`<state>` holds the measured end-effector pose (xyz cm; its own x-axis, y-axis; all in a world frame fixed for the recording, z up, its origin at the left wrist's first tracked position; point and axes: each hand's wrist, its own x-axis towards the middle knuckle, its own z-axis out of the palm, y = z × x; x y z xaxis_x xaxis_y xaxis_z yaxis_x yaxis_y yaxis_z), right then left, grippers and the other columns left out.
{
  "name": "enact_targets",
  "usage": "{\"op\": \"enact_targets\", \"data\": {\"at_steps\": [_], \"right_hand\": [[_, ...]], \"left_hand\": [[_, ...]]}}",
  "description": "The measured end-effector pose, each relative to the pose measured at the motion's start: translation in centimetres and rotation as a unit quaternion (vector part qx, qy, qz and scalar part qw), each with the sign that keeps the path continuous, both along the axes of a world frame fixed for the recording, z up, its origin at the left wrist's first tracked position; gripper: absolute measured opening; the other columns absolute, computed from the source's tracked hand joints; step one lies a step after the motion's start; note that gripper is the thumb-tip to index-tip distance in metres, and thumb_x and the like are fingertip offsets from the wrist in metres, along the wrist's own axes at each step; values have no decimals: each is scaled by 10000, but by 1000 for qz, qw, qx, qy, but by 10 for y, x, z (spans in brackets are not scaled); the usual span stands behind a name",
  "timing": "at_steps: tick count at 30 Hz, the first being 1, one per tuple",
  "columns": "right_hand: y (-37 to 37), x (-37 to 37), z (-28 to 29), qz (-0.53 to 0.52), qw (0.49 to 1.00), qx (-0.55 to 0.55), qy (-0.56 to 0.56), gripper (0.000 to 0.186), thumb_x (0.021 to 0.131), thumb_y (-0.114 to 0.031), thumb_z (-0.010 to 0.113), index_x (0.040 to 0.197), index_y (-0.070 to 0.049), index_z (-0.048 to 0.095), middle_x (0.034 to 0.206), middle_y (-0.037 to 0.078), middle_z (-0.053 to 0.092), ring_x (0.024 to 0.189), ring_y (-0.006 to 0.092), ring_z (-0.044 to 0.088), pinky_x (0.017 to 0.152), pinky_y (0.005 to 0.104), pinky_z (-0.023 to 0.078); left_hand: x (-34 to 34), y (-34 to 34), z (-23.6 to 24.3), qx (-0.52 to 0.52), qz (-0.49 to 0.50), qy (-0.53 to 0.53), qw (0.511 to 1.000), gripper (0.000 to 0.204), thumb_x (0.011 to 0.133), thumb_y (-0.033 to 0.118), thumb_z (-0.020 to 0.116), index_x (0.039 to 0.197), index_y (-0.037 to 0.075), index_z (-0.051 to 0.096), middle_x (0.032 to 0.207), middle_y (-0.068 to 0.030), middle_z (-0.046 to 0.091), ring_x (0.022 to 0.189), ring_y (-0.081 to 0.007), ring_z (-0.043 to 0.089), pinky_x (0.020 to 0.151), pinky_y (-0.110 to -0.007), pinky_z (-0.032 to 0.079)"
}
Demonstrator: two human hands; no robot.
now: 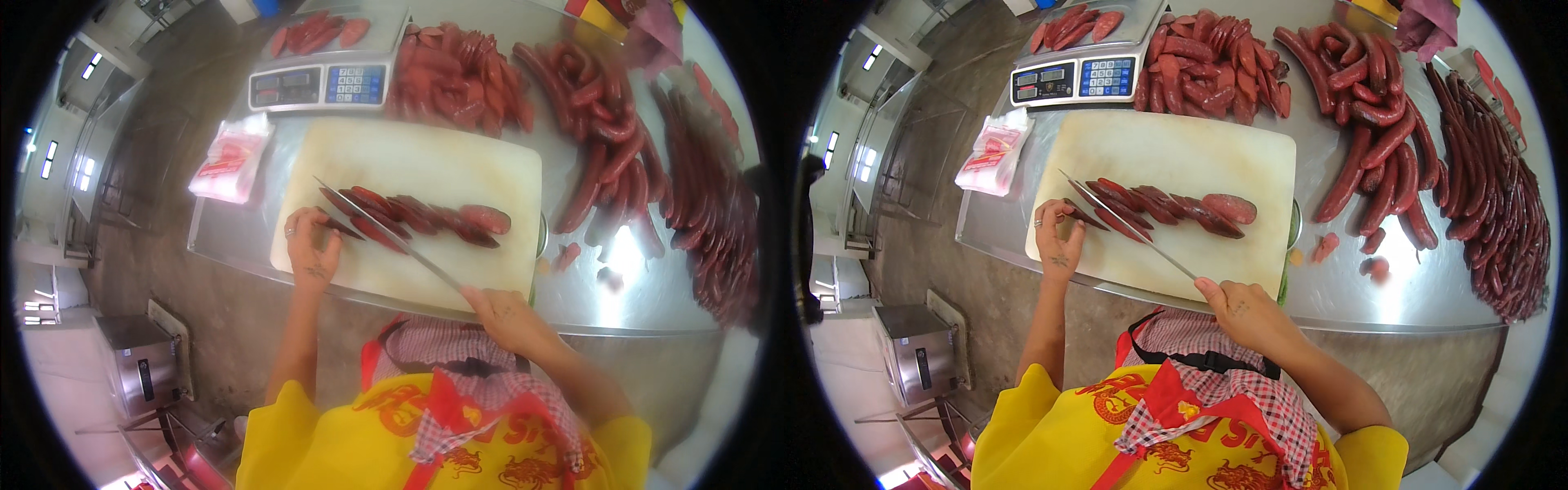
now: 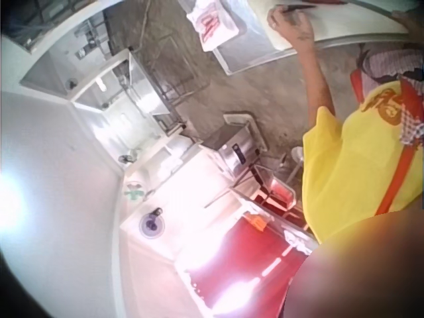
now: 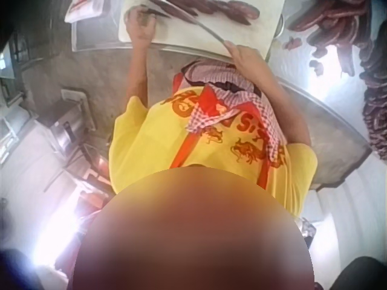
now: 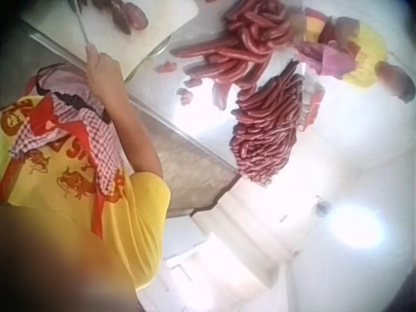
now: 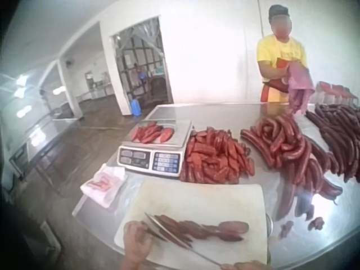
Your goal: The person slices long pieces of red meat into smaller segments on a white cutting board using a knife. Sliced pieces are moved aside on the stainless steel table. A digital scale and plastic bags are visible nearby.
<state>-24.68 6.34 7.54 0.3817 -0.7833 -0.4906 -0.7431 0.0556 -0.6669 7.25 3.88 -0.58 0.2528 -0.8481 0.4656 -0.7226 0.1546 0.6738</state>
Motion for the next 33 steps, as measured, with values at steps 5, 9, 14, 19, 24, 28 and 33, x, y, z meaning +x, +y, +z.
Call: {"op": "enact_targets", "data": {"at_steps": [5,9,14,19,24,28,33], "right_hand": [[9,0,18,-16,999,42,22,630,1009,-507,350,893,40,641,832,294,639,826,495,601,804,508,470],[18,-3,22,-28,999,7,20,596,1010,-489,362,878,31,621,767,247,641,765,440,625,730,485,494],[26,-67,7,-307,938,159,-28,623,978,-567,392,726,-22,558,551,98,527,485,208,540,438,327,433],[35,-137,-22,-420,861,253,-134,711,925,-690,372,674,-44,531,477,69,464,337,163,414,327,274,326],[44,-136,-28,-360,866,342,-63,742,907,-722,374,689,-32,537,470,70,461,331,164,416,320,282,326],[39,-105,-30,-298,869,367,-143,746,922,-710,349,699,-25,542,476,70,465,341,162,425,336,280,341],[18,-73,-31,-199,908,347,-126,764,932,-706,310,687,-18,536,477,59,465,346,154,436,331,279,338]], "left_hand": [[-1,2,2,36,-25,-6,999,291,710,-2,685,976,41,573,1061,-138,545,952,-284,550,816,-381,467],[-6,5,0,15,10,-3,1000,331,723,-10,675,1030,21,554,1054,-170,547,1011,-318,522,858,-412,446],[-5,19,-2,61,87,-73,992,415,858,108,621,1216,-51,484,1175,-236,541,1155,-407,459,995,-490,351],[-31,-3,-8,126,144,-104,976,496,1004,295,462,1328,-79,435,1304,-279,503,1244,-445,424,1072,-515,287],[-57,-68,-3,85,-76,151,982,520,1002,290,465,1371,-71,402,1370,-273,462,1265,-438,421,1084,-483,311],[-86,-58,10,31,-121,143,982,655,926,340,598,1392,-60,371,1407,-326,386,1276,-460,405,1081,-477,316],[-124,-23,8,62,-35,-17,997,878,742,351,783,1403,-38,353,1456,-373,259,1336,-482,323,1104,-486,285]]}}
